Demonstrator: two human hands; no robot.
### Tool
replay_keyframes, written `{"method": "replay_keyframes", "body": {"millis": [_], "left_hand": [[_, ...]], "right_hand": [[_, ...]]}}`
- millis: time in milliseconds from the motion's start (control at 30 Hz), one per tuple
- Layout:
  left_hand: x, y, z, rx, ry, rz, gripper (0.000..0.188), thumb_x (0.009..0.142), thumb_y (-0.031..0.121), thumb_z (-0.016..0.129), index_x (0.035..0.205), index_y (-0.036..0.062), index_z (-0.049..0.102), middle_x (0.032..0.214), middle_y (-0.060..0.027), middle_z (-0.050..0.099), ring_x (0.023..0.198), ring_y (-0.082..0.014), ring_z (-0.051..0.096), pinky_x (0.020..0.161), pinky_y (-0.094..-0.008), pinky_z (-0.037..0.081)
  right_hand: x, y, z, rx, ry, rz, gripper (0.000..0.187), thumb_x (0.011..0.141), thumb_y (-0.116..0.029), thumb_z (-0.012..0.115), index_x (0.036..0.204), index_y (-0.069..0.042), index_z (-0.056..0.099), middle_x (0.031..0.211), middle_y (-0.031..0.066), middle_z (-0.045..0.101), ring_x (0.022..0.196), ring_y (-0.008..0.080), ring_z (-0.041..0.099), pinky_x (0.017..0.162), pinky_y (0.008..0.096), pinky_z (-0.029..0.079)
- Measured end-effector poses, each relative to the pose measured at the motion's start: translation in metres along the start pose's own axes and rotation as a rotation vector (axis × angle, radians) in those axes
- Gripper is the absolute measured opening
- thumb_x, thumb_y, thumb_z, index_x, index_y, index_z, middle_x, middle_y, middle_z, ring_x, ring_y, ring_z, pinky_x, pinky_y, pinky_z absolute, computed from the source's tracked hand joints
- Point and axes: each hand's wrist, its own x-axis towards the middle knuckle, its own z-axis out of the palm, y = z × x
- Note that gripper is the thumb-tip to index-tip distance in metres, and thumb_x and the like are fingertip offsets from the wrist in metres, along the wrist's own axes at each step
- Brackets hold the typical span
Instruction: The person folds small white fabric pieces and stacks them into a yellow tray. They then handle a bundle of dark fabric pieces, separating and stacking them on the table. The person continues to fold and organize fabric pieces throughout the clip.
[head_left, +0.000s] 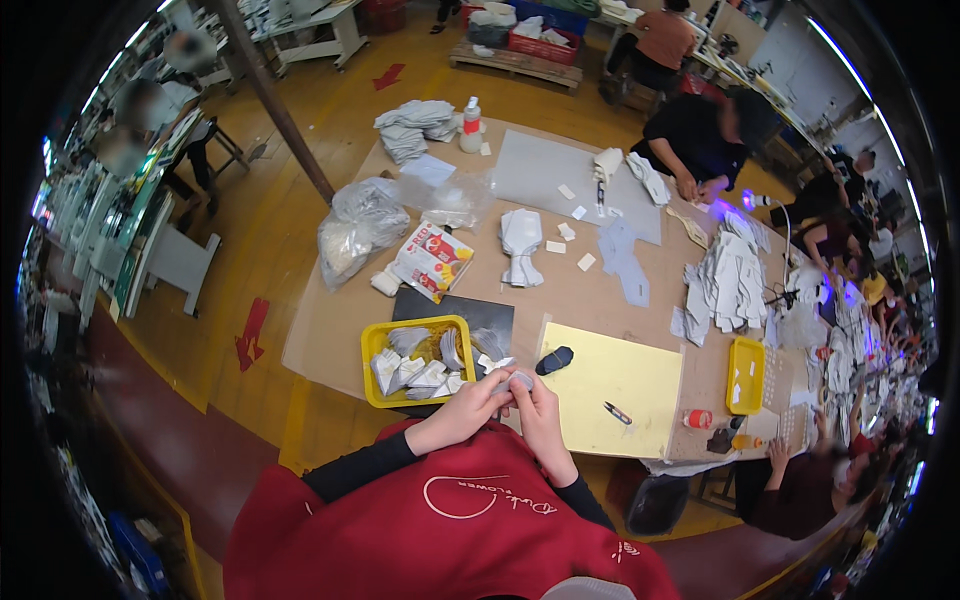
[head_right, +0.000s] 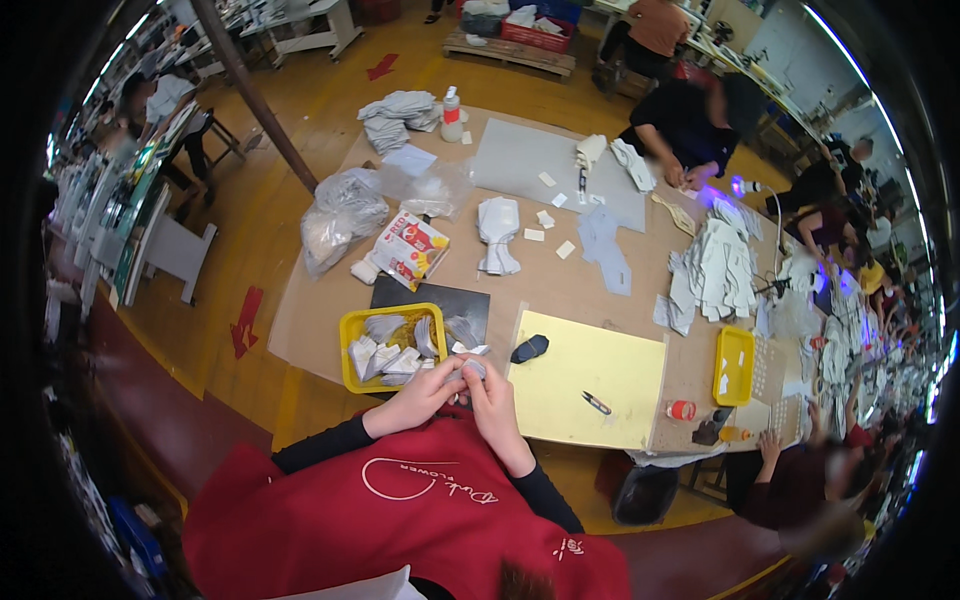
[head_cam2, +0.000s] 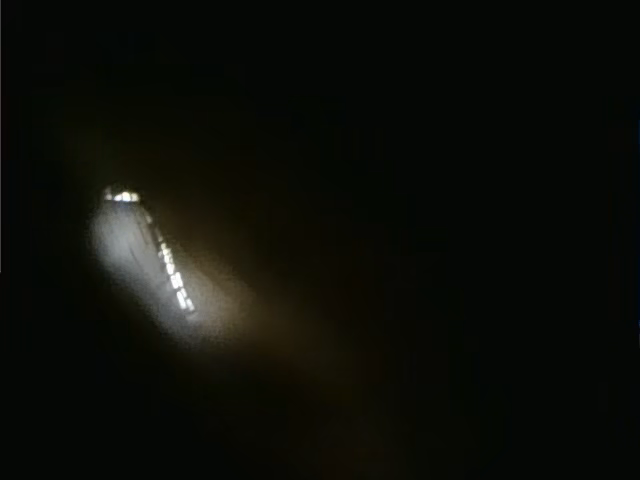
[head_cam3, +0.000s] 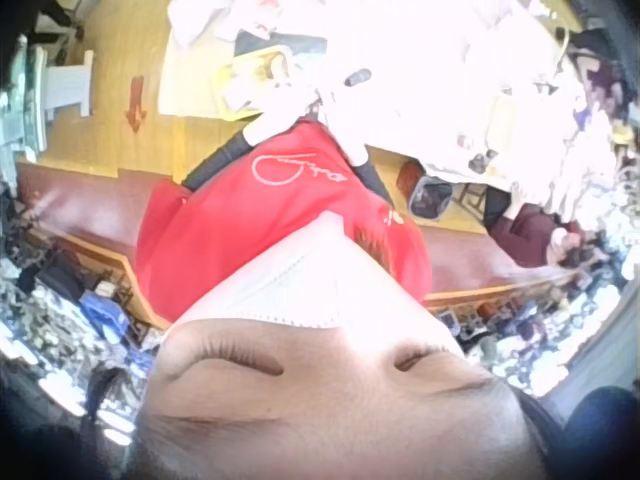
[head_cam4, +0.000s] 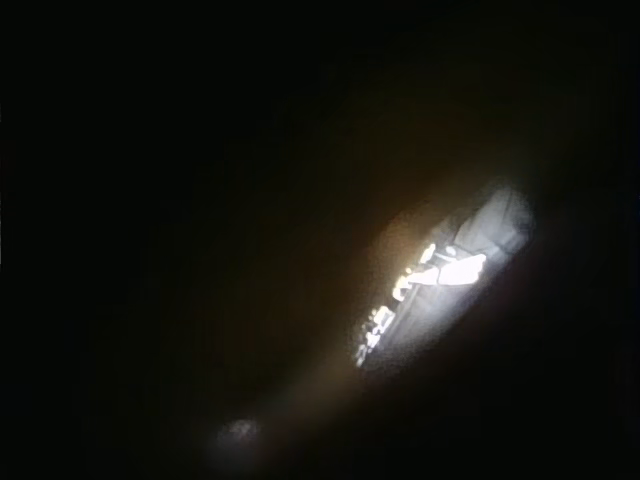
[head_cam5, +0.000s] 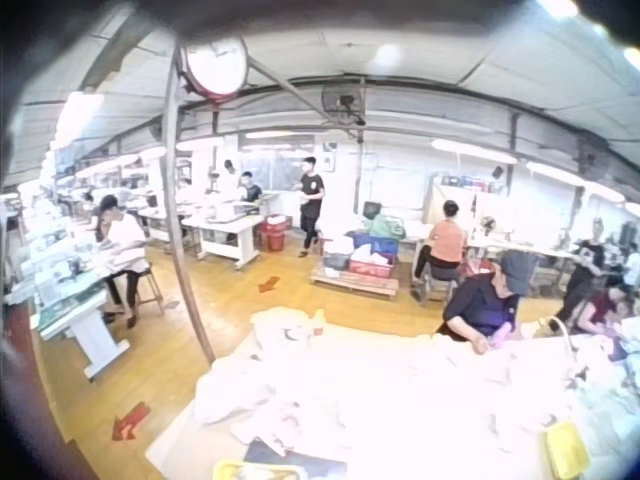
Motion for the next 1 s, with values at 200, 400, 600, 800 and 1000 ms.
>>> {"method": "replay_keyframes", "body": {"millis": [200, 400, 600, 800, 1000], "left_hand": [[-0.01, -0.041, -0.024, 0.086, 0.11, -0.059, 0.022, 0.096, 0.018, 0.051, 0.112, 0.0022, 0.052, 0.086, -0.0104, 0.063, 0.079, -0.0187, 0.062, 0.072, -0.0315, 0.048], [-0.034, -0.06, -0.052, 0.262, 0.354, -0.107, 0.023, 0.094, 0.021, 0.056, 0.106, 0.0021, 0.051, 0.09, -0.0214, 0.063, 0.086, -0.0375, 0.062, 0.072, -0.0397, 0.047], [-0.057, -0.053, -0.06, 0.243, 0.397, -0.207, 0.024, 0.094, 0.021, 0.056, 0.107, 0.0023, 0.051, 0.089, -0.019, 0.063, 0.084, -0.0331, 0.063, 0.074, -0.0377, 0.047], [-0.069, -0.074, -0.07, 0.171, 0.48, -0.166, 0.025, 0.095, 0.022, 0.055, 0.108, 0.0005, 0.05, 0.093, -0.0175, 0.062, 0.087, -0.0275, 0.063, 0.077, -0.0362, 0.047], [-0.063, -0.086, -0.078, -0.202, 0.526, -0.051, 0.02, 0.096, 0.015, 0.054, 0.106, -0.0026, 0.051, 0.097, -0.0092, 0.061, 0.087, -0.014, 0.06, 0.078, -0.0275, 0.048]], "right_hand": [[0.014, 0.005, 0.008, -0.156, 0.119, -0.306, 0.029, 0.096, -0.013, 0.053, 0.121, 0.001, 0.056, 0.105, 0.0104, 0.065, 0.089, 0.0145, 0.063, 0.082, 0.0273, 0.049], [0.1, 0.064, -0.013, -0.419, -0.005, -0.118, 0.028, 0.09, -0.013, 0.059, 0.116, -0.002, 0.061, 0.108, 0.0174, 0.065, 0.102, 0.027, 0.061, 0.091, 0.0334, 0.046], [0.175, 0.164, 0.023, -1.075, -0.02, -0.511, 0.022, 0.081, -0.012, 0.061, 0.101, -0.007, 0.069, 0.113, 0.0172, 0.06, 0.109, 0.0341, 0.054, 0.092, 0.043, 0.044], [0.199, 0.172, 0.043, -1.289, -0.018, -0.516, 0.012, 0.073, -0.012, 0.07, 0.08, -0.003, 0.07, 0.11, 0.0123, 0.059, 0.106, 0.0306, 0.054, 0.087, 0.0414, 0.045], [0.194, 0.164, 0.018, -1.024, -0.008, -0.359, 0.016, 0.072, -0.015, 0.072, 0.079, -0.001, 0.069, 0.097, 0.0111, 0.06, 0.095, 0.0303, 0.057, 0.081, 0.0403, 0.046]]}}
